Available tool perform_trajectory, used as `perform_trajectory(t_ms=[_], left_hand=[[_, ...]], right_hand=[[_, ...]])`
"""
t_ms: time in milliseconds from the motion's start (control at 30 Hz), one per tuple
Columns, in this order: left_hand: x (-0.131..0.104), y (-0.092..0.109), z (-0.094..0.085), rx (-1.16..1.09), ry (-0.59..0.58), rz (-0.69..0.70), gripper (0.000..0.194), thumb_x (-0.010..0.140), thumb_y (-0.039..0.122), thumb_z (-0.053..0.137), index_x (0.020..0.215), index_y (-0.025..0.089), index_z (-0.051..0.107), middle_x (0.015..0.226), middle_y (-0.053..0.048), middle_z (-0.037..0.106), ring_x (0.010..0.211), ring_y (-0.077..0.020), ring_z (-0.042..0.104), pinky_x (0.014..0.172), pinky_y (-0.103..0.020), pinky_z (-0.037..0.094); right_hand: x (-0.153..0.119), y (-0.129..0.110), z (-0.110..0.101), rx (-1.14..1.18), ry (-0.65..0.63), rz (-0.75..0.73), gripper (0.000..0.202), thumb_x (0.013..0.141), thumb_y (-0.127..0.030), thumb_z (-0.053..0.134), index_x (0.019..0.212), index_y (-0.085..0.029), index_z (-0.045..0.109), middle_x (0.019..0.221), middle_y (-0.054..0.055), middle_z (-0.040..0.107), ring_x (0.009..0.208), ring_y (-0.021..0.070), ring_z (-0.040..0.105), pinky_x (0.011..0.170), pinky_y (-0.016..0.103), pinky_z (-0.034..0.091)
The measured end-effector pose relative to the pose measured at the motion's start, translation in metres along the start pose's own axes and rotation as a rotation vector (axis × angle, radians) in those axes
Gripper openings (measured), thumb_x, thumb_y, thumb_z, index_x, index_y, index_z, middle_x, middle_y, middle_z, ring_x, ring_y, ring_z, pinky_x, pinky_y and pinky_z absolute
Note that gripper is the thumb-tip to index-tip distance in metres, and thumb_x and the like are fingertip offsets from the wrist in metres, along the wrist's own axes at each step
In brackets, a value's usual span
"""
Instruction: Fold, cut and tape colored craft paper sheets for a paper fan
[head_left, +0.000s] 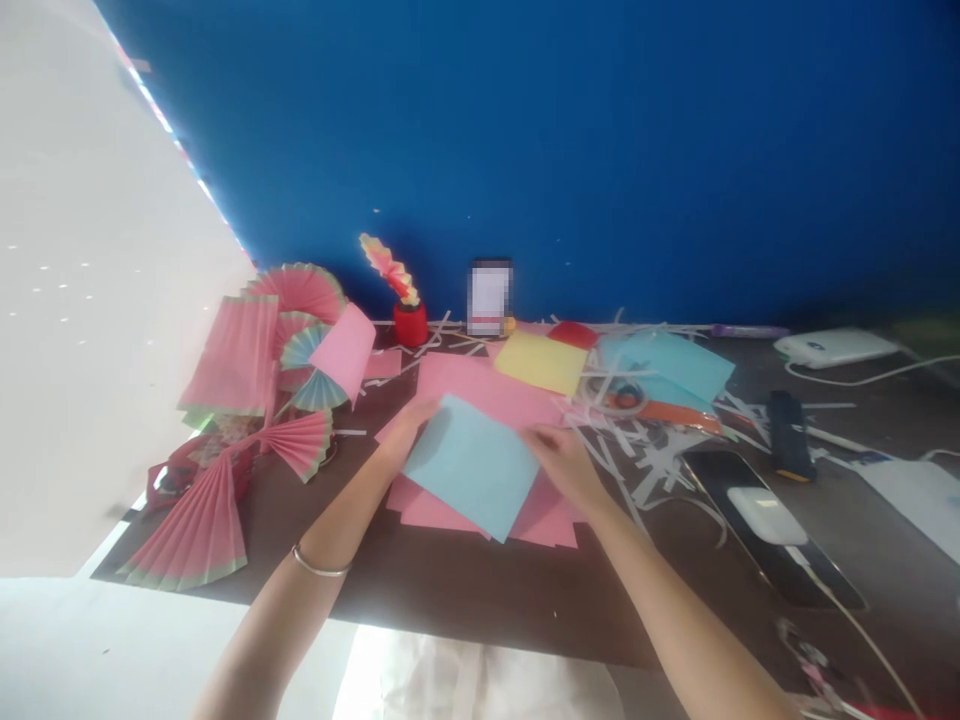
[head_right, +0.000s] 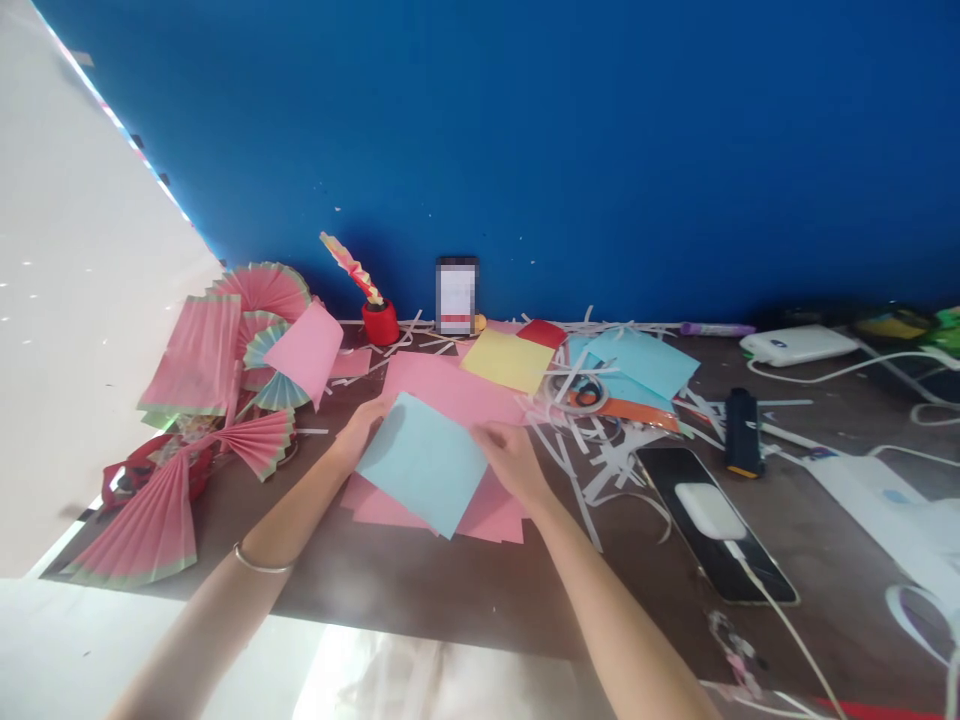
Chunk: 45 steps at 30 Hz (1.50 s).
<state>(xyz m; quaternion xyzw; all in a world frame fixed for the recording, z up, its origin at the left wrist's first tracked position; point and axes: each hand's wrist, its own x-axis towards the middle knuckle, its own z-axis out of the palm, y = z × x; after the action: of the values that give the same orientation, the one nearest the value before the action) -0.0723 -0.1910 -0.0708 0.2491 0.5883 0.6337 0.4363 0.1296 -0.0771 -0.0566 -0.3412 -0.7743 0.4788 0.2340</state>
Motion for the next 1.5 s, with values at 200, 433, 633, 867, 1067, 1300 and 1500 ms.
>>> perform_trajectory(t_ms=[200,433,633,867,1067,1300,1500], left_hand=[[0.001,-0.004,-0.003,0.106,0.014,-0.002,0.025,0.069,0.042,0.067,0.075,0.017,0.066,0.069,0.0,0.063,0.062,-0.0119,0.055,0.062,-0.025,0.042],[-0.003,0.002,-0.002,0.255,-0.134,0.02,0.027,0.073,0.044,0.061,0.082,0.019,0.062,0.071,0.001,0.059,0.06,-0.0109,0.053,0.055,-0.022,0.04],[-0.006,0.004,0.002,0.407,-0.228,0.006,0.029,0.073,0.047,0.059,0.078,0.019,0.057,0.065,0.002,0.054,0.053,-0.0088,0.049,0.048,-0.02,0.034],[-0.002,0.0,-0.001,0.322,-0.111,0.012,0.029,0.072,0.046,0.062,0.078,0.018,0.057,0.067,0.002,0.055,0.055,-0.0085,0.05,0.05,-0.019,0.035],[0.002,-0.006,-0.003,0.156,0.033,0.116,0.026,0.071,0.041,0.064,0.073,0.017,0.055,0.062,0.004,0.053,0.054,-0.0067,0.047,0.053,-0.019,0.036],[0.001,-0.006,0.004,0.197,-0.117,0.235,0.025,0.072,0.035,0.067,0.085,0.016,0.057,0.088,-0.007,0.067,0.081,-0.0151,0.061,0.072,-0.026,0.044],[0.0,-0.007,0.009,0.383,-0.257,0.238,0.027,0.071,0.039,0.067,0.083,0.015,0.066,0.088,-0.008,0.068,0.083,-0.0171,0.062,0.075,-0.029,0.047]], right_hand=[[-0.001,-0.002,-0.003,-0.021,-0.053,-0.005,0.045,0.079,-0.053,0.049,0.052,-0.019,0.037,0.054,-0.004,0.028,0.053,0.0105,0.029,0.051,0.025,0.023],[-0.002,-0.009,-0.01,0.082,-0.243,0.013,0.042,0.08,-0.054,0.049,0.058,-0.018,0.046,0.057,-0.003,0.042,0.056,0.0116,0.039,0.053,0.025,0.029],[-0.002,-0.012,-0.005,0.205,-0.274,0.036,0.035,0.078,-0.049,0.055,0.068,-0.016,0.059,0.061,-0.001,0.053,0.058,0.0127,0.048,0.055,0.026,0.037],[0.0,-0.011,-0.015,0.164,-0.377,-0.003,0.029,0.073,-0.04,0.064,0.093,-0.019,0.064,0.096,0.006,0.066,0.091,0.0213,0.059,0.08,0.033,0.045],[0.008,0.007,-0.011,0.166,0.013,0.039,0.026,0.067,-0.04,0.068,0.081,-0.018,0.064,0.084,0.005,0.067,0.08,0.0205,0.061,0.075,0.033,0.047],[0.009,0.013,-0.001,0.171,0.041,0.045,0.025,0.072,-0.04,0.061,0.081,-0.018,0.068,0.082,0.005,0.069,0.079,0.0213,0.063,0.072,0.033,0.047],[0.008,0.011,0.0,0.105,0.175,0.048,0.018,0.068,-0.034,0.064,0.077,-0.018,0.064,0.076,0.005,0.069,0.073,0.0206,0.065,0.071,0.033,0.049]])
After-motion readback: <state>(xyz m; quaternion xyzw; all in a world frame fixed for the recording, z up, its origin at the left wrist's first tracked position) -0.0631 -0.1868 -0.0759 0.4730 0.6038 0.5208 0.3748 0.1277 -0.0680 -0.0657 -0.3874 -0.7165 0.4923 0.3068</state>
